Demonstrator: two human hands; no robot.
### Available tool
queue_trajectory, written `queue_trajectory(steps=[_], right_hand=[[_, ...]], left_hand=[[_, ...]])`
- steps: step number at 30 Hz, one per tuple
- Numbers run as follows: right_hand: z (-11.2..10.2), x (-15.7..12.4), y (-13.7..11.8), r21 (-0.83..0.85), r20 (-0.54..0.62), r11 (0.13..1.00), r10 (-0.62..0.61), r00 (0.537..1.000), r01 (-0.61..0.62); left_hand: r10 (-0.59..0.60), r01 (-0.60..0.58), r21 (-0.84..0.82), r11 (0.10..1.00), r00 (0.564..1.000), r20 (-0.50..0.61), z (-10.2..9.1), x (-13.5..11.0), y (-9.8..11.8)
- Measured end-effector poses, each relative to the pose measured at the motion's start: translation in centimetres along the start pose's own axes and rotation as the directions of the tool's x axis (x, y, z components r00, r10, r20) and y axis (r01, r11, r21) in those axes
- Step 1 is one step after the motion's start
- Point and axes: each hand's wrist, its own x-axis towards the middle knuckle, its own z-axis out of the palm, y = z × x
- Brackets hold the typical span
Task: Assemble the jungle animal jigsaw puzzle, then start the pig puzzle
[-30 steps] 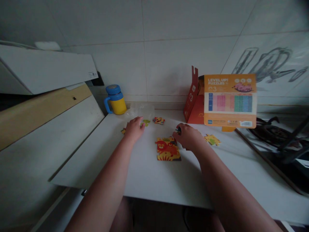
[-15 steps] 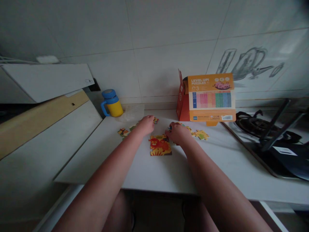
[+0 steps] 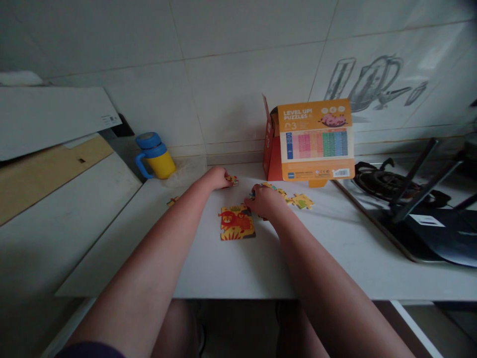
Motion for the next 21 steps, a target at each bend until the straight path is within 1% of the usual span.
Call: queue_trajectory(steps=[3,5,7,10,12,13,14,16,19,21], right_hand=[[0.0,0.0,0.1,0.000,0.006,1.000,-0.001,1.000,0.001],[0.1,0.1,0.1,0.001,0.012,1.000,0.004,1.000,-0.004],[0.1,0.1,0.2,0.004,0.014,1.000,0.008,1.000,-0.008],[0.0,0.1,0.1,0.010,0.008,1.000,0.004,1.000,-0.004],[0.0,0.0,0.0,0.015,0.006,1.000,-0.001,1.000,0.001],[-0.1,-0.1,-0.1,0.016,0.006,1.000,-0.004,1.000,0.004],[-0.1,-0.1,-0.1,0.018,0.006,1.000,-0.006,1.000,0.006],[-0.2,-0.3,-0.2,0.018,0.005,1.000,-0.010,1.000,0.010],[-0.2,-0.4,-0.2,0.018,0.006,1.000,-0.011,1.000,0.011],[-0.2,-0.3,-0.1,0.018,0.010,1.000,-0.008,1.000,0.008]], left_hand=[[-0.014,0.012,-0.023,1.000,0.996,-0.083,-0.3,-0.6,0.2],[-0.010,0.007,-0.026,1.000,0.995,-0.100,-0.6,-1.7,0.3],[0.008,-0.008,-0.006,1.000,0.999,-0.053,-0.9,-3.5,0.3],[0.017,-0.020,0.060,0.998,0.998,0.057,-0.9,-6.5,0.2],[-0.002,-0.006,0.109,0.994,0.998,0.069,-0.9,-7.9,0.1],[-0.012,0.005,0.127,0.992,0.998,0.055,-0.9,-8.2,0.2],[-0.020,0.015,0.140,0.990,0.999,0.032,-0.8,-8.2,0.3],[-0.017,0.022,0.148,0.989,0.999,-0.034,-0.7,-7.5,0.7],[0.018,-0.002,0.133,0.991,0.993,-0.120,-0.2,-5.3,1.3],[0.029,-0.014,0.117,0.993,0.991,-0.131,0.4,-3.8,1.4]])
